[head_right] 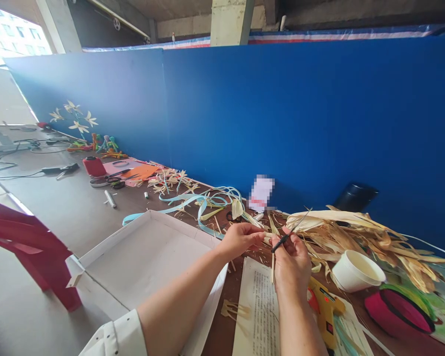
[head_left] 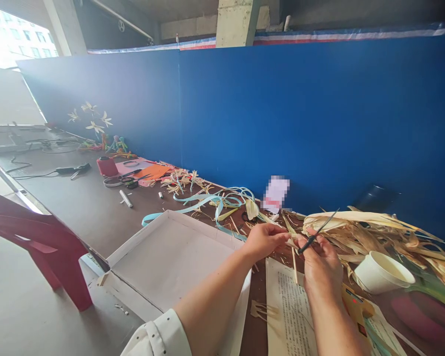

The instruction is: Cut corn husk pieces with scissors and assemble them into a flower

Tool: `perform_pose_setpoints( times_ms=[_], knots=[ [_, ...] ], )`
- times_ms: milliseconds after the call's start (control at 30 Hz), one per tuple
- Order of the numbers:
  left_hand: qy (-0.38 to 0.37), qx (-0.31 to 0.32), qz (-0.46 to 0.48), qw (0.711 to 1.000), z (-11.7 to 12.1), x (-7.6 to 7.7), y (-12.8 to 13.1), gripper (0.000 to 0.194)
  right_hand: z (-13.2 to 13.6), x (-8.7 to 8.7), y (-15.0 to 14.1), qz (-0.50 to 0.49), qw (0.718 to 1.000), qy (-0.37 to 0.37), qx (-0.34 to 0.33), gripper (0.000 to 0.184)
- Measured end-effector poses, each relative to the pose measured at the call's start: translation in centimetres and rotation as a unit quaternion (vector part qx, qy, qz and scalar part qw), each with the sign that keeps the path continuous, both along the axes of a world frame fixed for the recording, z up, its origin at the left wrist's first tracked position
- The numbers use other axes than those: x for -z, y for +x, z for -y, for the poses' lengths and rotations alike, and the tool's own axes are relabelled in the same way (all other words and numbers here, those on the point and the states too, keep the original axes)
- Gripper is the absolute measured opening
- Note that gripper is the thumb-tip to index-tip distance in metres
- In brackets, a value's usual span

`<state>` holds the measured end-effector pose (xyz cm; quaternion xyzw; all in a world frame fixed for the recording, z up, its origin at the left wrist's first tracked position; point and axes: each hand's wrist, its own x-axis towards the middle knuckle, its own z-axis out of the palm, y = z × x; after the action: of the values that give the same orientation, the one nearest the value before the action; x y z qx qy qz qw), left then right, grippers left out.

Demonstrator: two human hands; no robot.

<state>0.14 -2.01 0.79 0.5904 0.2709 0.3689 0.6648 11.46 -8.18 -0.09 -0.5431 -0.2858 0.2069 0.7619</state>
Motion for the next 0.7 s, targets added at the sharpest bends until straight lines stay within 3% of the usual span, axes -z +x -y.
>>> perform_pose_setpoints(
  times_ms=[233,533,700],
  knots=[
    [-0.11,0.021,0.076,0.991,-0.07,-0.16,-0.14,0.048,0.16,-0.25,-0.26,0.008,1.0,0.002,-0.017,0.056],
    [-0.12,0.009,0.134,0.984,-0.66,-0.07,-0.4,0.049,0.22,-0.29,-0.7,0.024,0.999,0.008,-0.02,0.053],
    [-0.115,0.005,0.132,0.985,-0.66,-0.2,-0.36,0.049,0.26,-0.16,-0.55,0.008,0.998,0.028,-0.055,0.049]
  ],
)
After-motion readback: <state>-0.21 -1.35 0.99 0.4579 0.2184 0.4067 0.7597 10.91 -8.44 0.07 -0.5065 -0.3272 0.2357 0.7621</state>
